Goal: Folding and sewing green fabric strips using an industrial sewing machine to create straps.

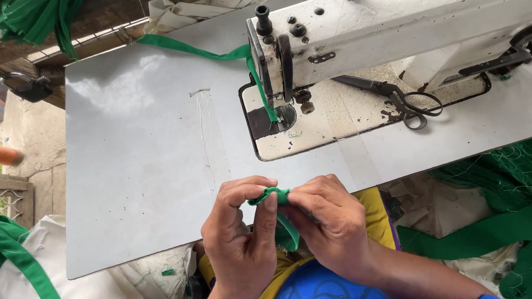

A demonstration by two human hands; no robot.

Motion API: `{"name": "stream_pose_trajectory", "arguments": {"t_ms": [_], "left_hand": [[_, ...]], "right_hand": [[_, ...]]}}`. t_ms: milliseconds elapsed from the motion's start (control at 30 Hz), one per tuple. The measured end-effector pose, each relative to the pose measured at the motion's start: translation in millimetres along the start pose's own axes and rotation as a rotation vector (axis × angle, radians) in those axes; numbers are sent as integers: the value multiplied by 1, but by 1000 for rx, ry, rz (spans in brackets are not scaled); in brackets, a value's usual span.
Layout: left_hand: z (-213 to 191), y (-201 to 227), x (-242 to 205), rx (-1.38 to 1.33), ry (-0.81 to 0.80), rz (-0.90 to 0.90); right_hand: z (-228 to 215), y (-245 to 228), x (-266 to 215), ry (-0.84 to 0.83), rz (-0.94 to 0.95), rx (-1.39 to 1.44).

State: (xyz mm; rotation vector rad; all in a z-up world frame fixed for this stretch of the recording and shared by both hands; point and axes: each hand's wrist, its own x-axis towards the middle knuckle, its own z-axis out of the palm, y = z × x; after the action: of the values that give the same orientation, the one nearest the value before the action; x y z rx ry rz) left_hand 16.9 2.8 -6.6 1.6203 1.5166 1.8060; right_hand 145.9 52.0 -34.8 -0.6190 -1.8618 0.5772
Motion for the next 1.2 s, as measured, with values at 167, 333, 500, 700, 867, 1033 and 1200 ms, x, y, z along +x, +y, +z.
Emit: {"name": "stream_pose_trajectory", "arguments": {"t_ms": [167, 333, 500, 700, 867, 1033, 1200], "left_hand": [[-4, 4, -6, -336, -19, -211], [-14, 10, 4, -670, -86, -283], [-7, 8, 9, -773, -128, -293], [3, 0, 3, -802, -3, -363], [16, -13, -3, -797, 143, -372], [16, -22, -1, -810, 230, -465], [21, -21, 0, -692, 295, -411]], "right_hand": [[-16, 19, 1, -423, 348, 539], [-29, 47, 3, -227, 462, 913], [-14, 57, -2, -361, 605, 1267], [1, 39, -3, -134, 119, 389], [27, 38, -13, 120, -165, 116], [13, 31, -5, -82, 67, 323], [8, 11, -3, 112, -138, -36]]}}
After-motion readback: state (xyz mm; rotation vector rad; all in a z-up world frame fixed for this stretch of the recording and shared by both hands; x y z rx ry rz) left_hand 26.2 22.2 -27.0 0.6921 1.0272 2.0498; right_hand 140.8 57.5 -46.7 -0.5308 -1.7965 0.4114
